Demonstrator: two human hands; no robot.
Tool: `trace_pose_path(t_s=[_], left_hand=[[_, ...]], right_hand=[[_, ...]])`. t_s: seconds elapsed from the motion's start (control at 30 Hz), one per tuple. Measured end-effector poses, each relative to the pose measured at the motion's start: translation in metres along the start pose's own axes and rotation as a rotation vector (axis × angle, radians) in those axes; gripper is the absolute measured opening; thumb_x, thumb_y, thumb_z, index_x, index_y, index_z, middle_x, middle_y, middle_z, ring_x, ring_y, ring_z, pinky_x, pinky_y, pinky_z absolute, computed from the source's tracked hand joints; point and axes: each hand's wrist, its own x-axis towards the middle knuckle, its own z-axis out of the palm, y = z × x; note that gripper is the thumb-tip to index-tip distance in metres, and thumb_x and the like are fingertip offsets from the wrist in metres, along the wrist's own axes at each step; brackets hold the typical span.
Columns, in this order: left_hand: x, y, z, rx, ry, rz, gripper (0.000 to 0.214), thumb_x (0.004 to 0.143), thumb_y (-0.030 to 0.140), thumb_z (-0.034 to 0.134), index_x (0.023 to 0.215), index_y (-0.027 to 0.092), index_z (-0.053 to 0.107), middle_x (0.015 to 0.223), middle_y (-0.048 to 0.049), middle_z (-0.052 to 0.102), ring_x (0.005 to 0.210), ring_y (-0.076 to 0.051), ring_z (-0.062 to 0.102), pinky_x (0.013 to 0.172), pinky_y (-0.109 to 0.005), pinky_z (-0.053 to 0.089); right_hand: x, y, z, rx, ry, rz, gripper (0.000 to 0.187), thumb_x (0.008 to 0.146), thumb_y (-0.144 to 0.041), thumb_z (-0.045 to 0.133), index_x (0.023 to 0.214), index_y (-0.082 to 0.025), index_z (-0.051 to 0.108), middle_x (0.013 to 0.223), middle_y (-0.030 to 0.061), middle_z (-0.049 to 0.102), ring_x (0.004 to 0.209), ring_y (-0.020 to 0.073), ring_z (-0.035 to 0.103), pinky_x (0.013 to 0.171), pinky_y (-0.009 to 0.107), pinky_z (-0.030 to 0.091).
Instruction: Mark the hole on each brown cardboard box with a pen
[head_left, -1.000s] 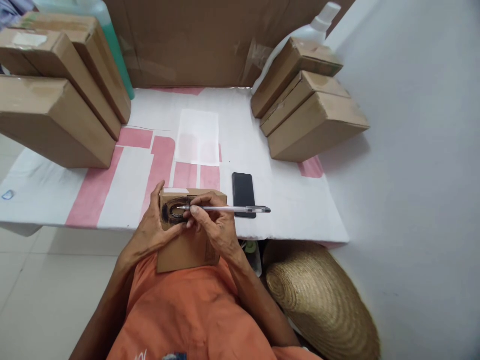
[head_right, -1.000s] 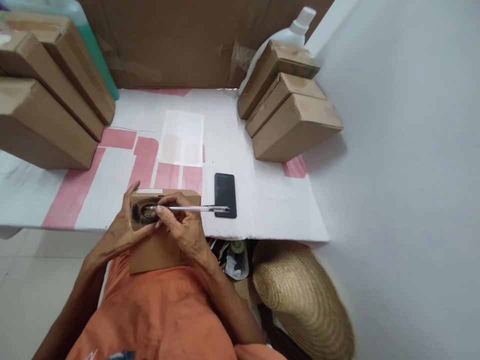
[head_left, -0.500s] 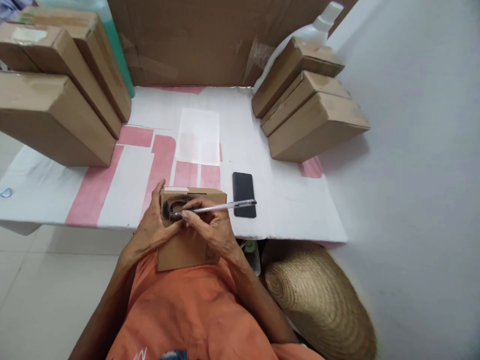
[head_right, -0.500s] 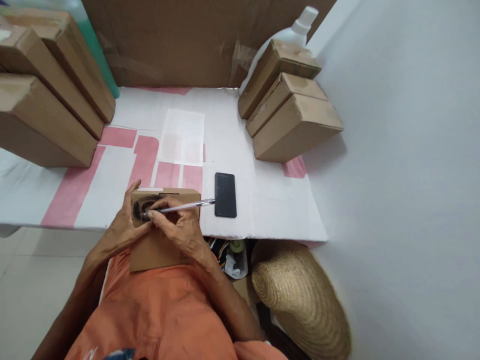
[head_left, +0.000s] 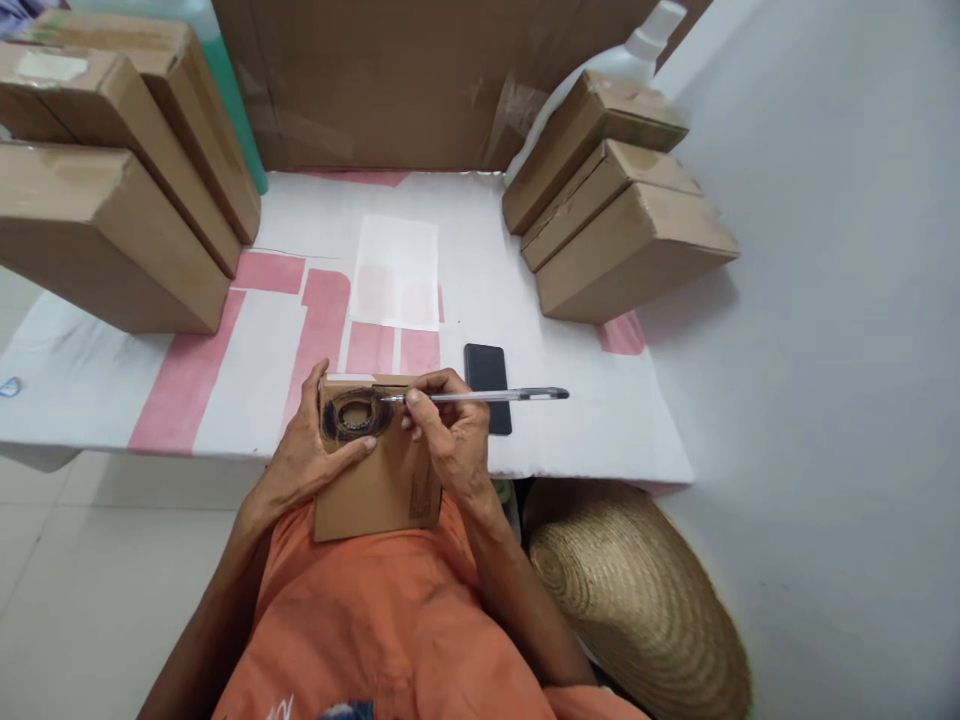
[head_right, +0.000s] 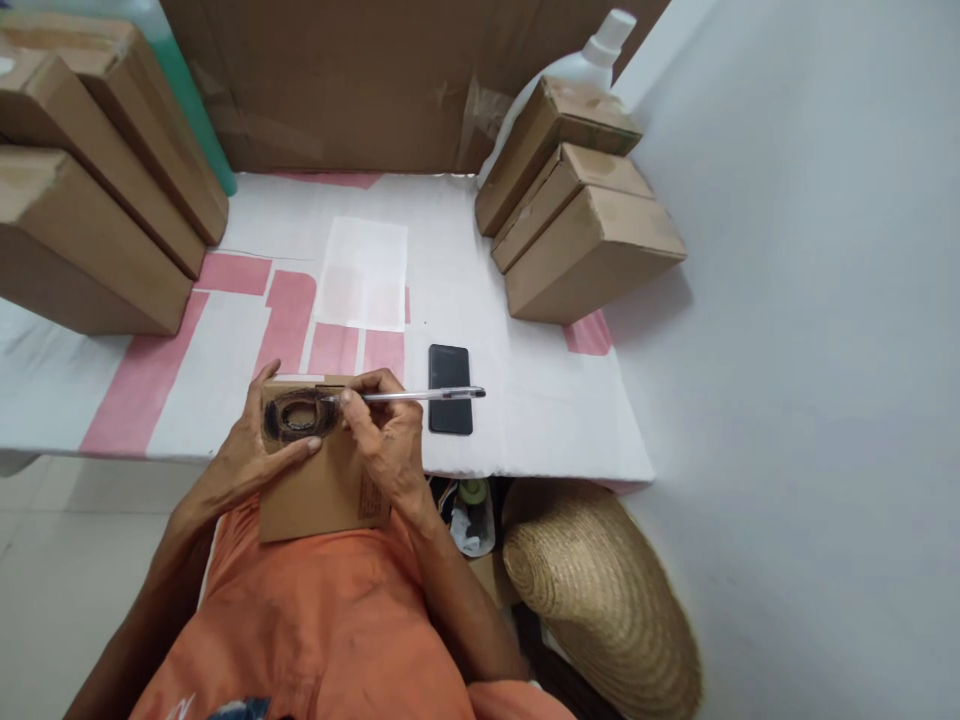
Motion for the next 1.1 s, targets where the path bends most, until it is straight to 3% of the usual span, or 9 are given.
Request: trace_pose_path(t_s=[0.23,0.33,0.43,0.53,0.63,0.7,0.8,0.93,1.1], left_hand=[[0.001,0.000,0.000,-0.029,-0.001,0.005,0.120,0.084,0.056,0.082,0.174,0.020,0.012,0.151,-0.0209,0.066,0.137,-0.037,0.069,0.121,-0.060,0.050],[-0.001,0.000,-0.001,-0.028,-0.006,-0.031,0.124,0.083,0.060,0.082,0.176,0.020,0.009,0.152,-0.0210,0.065,0.139,-0.038,0.067,0.123,-0.062,0.048],[-0.003,-0.003,-0.003,-0.035,0.009,-0.061,0.120,0.088,0.073,0.074,0.176,0.021,0.012,0.159,-0.0220,0.060,0.148,-0.041,0.060,0.128,-0.065,0.042],[-0.001,-0.009,-0.005,-0.045,0.085,-0.069,0.105,0.094,0.084,0.055,0.173,0.021,0.027,0.169,-0.0212,0.050,0.155,-0.041,0.052,0.132,-0.063,0.038],[0.003,-0.015,-0.004,-0.038,0.191,-0.095,0.095,0.095,0.086,0.052,0.165,0.023,0.043,0.170,-0.0181,0.049,0.154,-0.039,0.053,0.131,-0.058,0.040],[0.006,-0.019,-0.004,-0.052,0.214,-0.124,0.091,0.094,0.085,0.055,0.163,0.026,0.047,0.164,-0.0160,0.056,0.150,-0.038,0.057,0.129,-0.056,0.043],[0.007,-0.022,-0.005,-0.069,0.206,-0.151,0.087,0.094,0.083,0.059,0.163,0.031,0.048,0.156,-0.0138,0.062,0.148,-0.038,0.059,0.128,-0.059,0.044],[0.007,-0.021,-0.007,-0.060,0.214,-0.166,0.090,0.092,0.083,0.064,0.164,0.032,0.047,0.163,-0.0134,0.057,0.152,-0.041,0.054,0.129,-0.064,0.041],[0.007,-0.017,-0.006,-0.009,0.213,-0.151,0.090,0.091,0.084,0.063,0.161,0.028,0.050,0.170,-0.0133,0.050,0.157,-0.041,0.049,0.133,-0.061,0.038]], right_hand=[[-0.006,0.002,0.022,0.010,-0.187,-0.014,0.021,0.097,-0.046,0.073,0.095,-0.025,0.070,0.082,-0.0002,0.070,0.068,0.0154,0.064,0.061,0.027,0.055],[-0.005,-0.001,0.016,0.044,-0.155,-0.014,0.024,0.098,-0.047,0.072,0.089,-0.024,0.067,0.076,-0.0018,0.067,0.063,0.0141,0.062,0.061,0.027,0.053],[0.004,-0.004,-0.010,0.077,-0.011,-0.044,0.028,0.100,-0.048,0.069,0.085,-0.025,0.063,0.068,-0.0040,0.063,0.057,0.0129,0.058,0.056,0.026,0.050],[0.018,-0.003,-0.051,-0.035,0.110,-0.039,0.031,0.100,-0.051,0.065,0.084,-0.026,0.058,0.068,-0.0036,0.064,0.056,0.0132,0.058,0.053,0.025,0.046],[0.031,0.004,-0.085,-0.398,0.106,0.084,0.028,0.102,-0.044,0.061,0.082,-0.025,0.055,0.069,-0.0021,0.066,0.060,0.0150,0.061,0.057,0.026,0.045],[0.036,0.012,-0.093,-0.676,0.040,0.167,0.025,0.100,-0.030,0.065,0.078,-0.025,0.054,0.068,-0.0020,0.065,0.063,0.0159,0.061,0.061,0.027,0.043],[0.041,0.027,-0.085,-0.852,-0.022,0.210,0.036,0.091,-0.018,0.078,0.068,-0.025,0.051,0.062,-0.0042,0.057,0.064,0.0158,0.056,0.064,0.028,0.037],[0.045,0.041,-0.065,-0.906,-0.025,0.218,0.044,0.091,-0.021,0.086,0.066,-0.025,0.050,0.058,-0.0070,0.046,0.064,0.0164,0.054,0.066,0.029,0.034],[0.044,0.044,-0.063,-0.951,-0.064,0.244,0.037,0.096,-0.030,0.084,0.072,-0.024,0.056,0.068,-0.0010,0.062,0.073,0.0221,0.065,0.069,0.031,0.039]])
